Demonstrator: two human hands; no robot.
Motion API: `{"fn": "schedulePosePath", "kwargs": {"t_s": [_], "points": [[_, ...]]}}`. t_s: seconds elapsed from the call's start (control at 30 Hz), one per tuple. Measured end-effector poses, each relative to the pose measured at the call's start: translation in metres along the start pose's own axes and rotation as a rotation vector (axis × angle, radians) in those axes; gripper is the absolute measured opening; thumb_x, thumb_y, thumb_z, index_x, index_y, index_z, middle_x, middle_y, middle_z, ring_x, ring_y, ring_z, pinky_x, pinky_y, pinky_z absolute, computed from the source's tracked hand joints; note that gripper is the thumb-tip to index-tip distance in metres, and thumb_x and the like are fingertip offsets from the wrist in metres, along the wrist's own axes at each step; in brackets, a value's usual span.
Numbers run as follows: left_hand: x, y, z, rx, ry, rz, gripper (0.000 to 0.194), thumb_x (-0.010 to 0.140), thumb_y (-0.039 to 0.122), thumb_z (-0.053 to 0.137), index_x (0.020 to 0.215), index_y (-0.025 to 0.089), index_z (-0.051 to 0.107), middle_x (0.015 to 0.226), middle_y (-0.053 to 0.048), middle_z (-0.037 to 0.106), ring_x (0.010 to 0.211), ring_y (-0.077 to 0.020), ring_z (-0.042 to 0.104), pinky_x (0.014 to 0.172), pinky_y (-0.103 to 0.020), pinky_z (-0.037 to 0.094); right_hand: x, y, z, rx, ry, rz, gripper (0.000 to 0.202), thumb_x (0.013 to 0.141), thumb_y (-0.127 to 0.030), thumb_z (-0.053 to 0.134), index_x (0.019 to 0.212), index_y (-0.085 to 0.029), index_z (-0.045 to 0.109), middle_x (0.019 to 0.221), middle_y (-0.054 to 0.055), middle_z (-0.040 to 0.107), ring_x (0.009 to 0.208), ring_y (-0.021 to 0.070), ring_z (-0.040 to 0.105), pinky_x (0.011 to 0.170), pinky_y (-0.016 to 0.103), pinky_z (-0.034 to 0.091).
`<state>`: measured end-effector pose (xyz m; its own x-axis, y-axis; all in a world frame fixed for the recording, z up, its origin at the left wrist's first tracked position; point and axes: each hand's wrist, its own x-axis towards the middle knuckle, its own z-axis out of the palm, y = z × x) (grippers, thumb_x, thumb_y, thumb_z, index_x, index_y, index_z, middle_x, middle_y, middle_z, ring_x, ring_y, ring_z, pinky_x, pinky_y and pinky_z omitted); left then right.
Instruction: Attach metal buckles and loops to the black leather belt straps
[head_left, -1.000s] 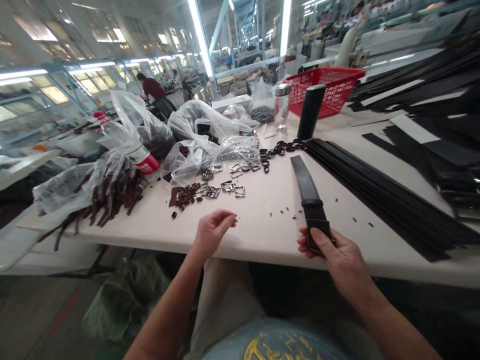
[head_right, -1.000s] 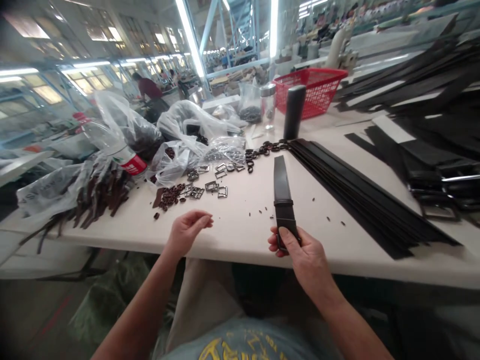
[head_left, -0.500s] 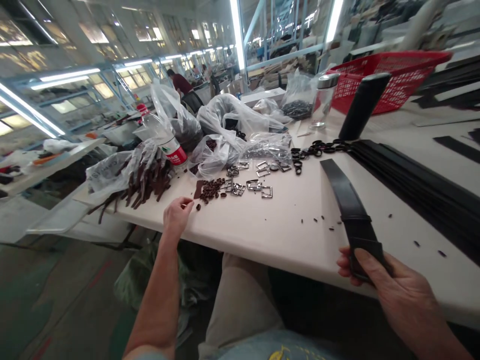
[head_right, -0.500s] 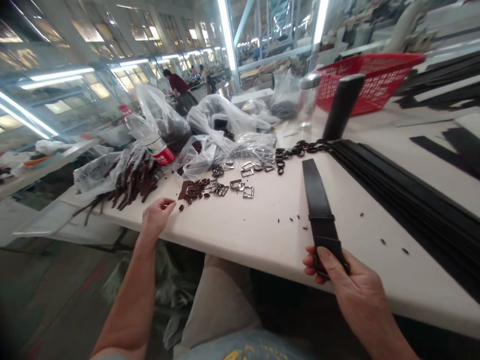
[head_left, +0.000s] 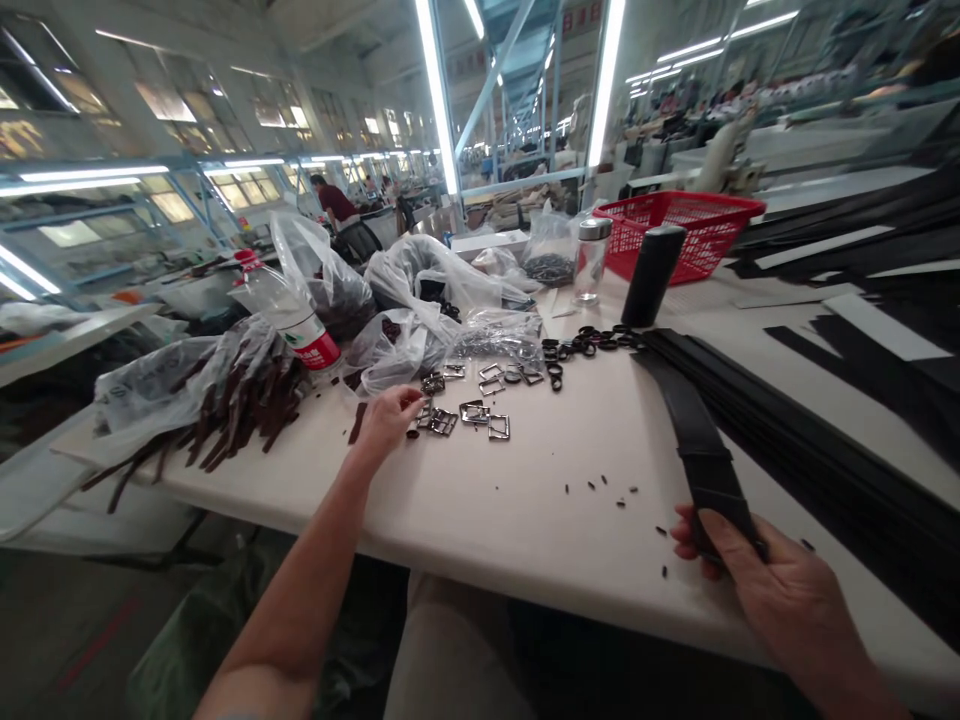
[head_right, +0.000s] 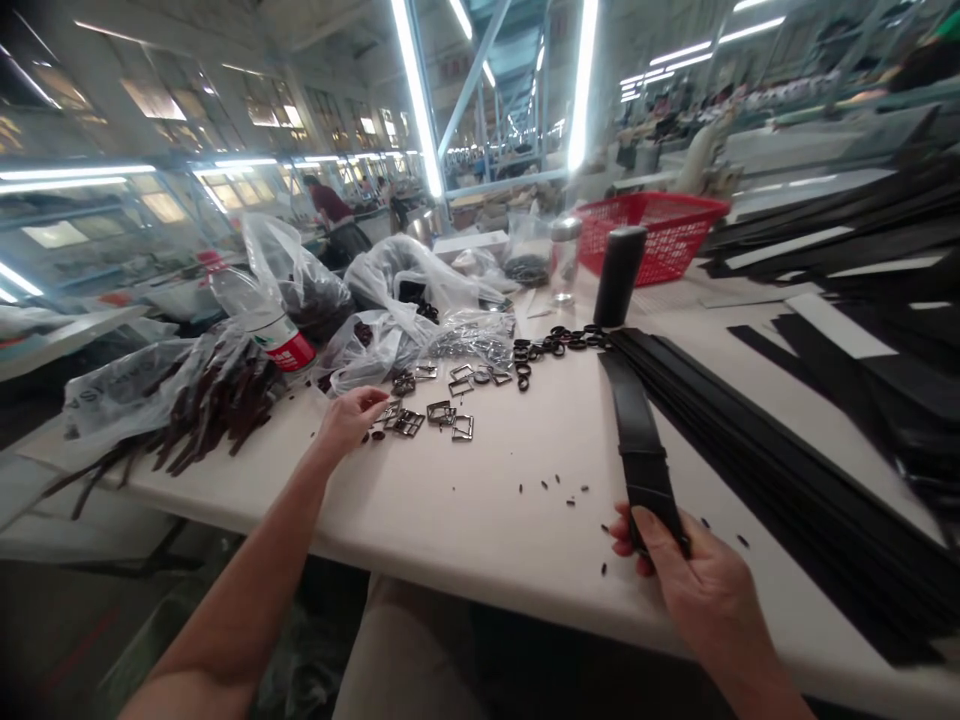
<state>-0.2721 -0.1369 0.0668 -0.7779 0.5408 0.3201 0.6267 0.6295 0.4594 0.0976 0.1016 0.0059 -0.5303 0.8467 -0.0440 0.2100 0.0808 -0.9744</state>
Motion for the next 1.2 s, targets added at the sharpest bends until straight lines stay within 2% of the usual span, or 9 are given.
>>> {"fn": "schedulePosePath", "kwargs": {"t_s": [0.13,0.23,0.5,0.63,0.77,0.87,1.0,1.13,1.2], "points": [[0.025,0.009,0.01,0.033,-0.02,0.014,0.017,0.078,0.025,0.061,0.082,0.02,0.076,0.079,-0.007,0.076,0.072,-0.021,0.066,0.069,-0.03,0.046,-0.005,0.006,0.001,-0.002,-0.012,-0.053,0.045,0.078,-0.061,0.066,0.091,-0.019,0.072,0.074,0.008,0.075,0.06,0.0207,0.069,0.05,0.028,0.057],[0.033,0.028,0.023,-0.004,-0.088,0.072,0.015,0.078,0.025,0.062,0.078,0.02,0.076,0.072,-0.005,0.074,0.067,-0.02,0.065,0.065,-0.028,0.044,-0.008,0.003,0.004,0.032,-0.019,-0.062,0.044,0.082,-0.06,0.065,0.093,-0.018,0.072,0.075,0.008,0.075,0.061,0.0198,0.068,0.05,0.027,0.055],[0.034,0.124,0.098,-0.136,-0.352,0.346,0.012,0.081,0.026,0.066,0.084,0.023,0.077,0.083,-0.001,0.075,0.07,-0.0153,0.065,0.07,-0.025,0.046,-0.016,-0.004,0.01,0.077,-0.005,-0.086,0.043,0.086,-0.058,0.061,0.093,-0.017,0.071,0.074,0.007,0.073,0.06,0.0191,0.068,0.05,0.027,0.052],[0.047,0.154,0.128,-0.125,-0.338,0.329,0.011,0.08,0.027,0.067,0.085,0.022,0.076,0.085,-0.005,0.073,0.078,-0.0205,0.065,0.079,-0.031,0.046,-0.014,-0.001,0.007,0.044,-0.053,-0.112,0.043,0.089,-0.057,0.057,0.094,-0.016,0.07,0.075,0.008,0.074,0.061,0.0195,0.069,0.052,0.027,0.053],[0.06,0.164,0.145,-0.133,-0.306,0.227,0.004,0.07,0.017,0.072,0.073,0.019,0.073,0.087,-0.01,0.072,0.087,-0.0271,0.065,0.084,-0.038,0.045,-0.012,0.002,0.006,0.025,-0.084,-0.123,0.043,0.091,-0.057,0.054,0.095,-0.016,0.069,0.077,0.009,0.074,0.063,0.0208,0.07,0.053,0.028,0.054],[0.064,0.163,0.149,-0.214,-0.319,0.156,0.008,0.065,0.013,0.073,0.062,0.019,0.068,0.08,-0.008,0.07,0.087,-0.0263,0.064,0.084,-0.037,0.046,-0.012,0.002,0.007,0.017,-0.085,-0.152,0.041,0.092,-0.055,0.053,0.091,-0.017,0.069,0.076,0.008,0.073,0.062,0.0198,0.07,0.053,0.028,0.053],[0.052,0.162,0.138,-0.439,-0.413,0.044,0.015,0.068,0.031,0.074,0.064,0.018,0.067,0.063,-0.003,0.065,0.069,-0.0202,0.064,0.071,-0.032,0.05,-0.013,-0.003,0.008,0.035,-0.094,-0.169,0.039,0.092,-0.052,0.053,0.087,-0.017,0.069,0.074,0.007,0.073,0.061,0.0189,0.068,0.053,0.028,0.053],[0.009,0.165,0.115,-0.7,-0.501,-0.029,0.043,0.072,0.058,0.068,0.078,0.015,0.069,0.077,-0.007,0.071,0.066,-0.0155,0.065,0.065,-0.028,0.052,-0.012,-0.009,0.009,0.041,-0.106,-0.171,0.035,0.089,-0.05,0.056,0.082,-0.018,0.068,0.071,0.007,0.073,0.059,0.0189,0.068,0.054,0.028,0.054],[-0.021,0.167,0.103,-0.845,-0.528,-0.091,0.047,0.07,0.061,0.07,0.078,0.015,0.069,0.081,-0.008,0.072,0.067,-0.0139,0.065,0.065,-0.026,0.052,-0.012,-0.012,0.009,0.03,-0.116,-0.17,0.034,0.088,-0.049,0.058,0.078,-0.018,0.067,0.069,0.006,0.072,0.058,0.0184,0.067,0.057,0.029,0.054]]}}
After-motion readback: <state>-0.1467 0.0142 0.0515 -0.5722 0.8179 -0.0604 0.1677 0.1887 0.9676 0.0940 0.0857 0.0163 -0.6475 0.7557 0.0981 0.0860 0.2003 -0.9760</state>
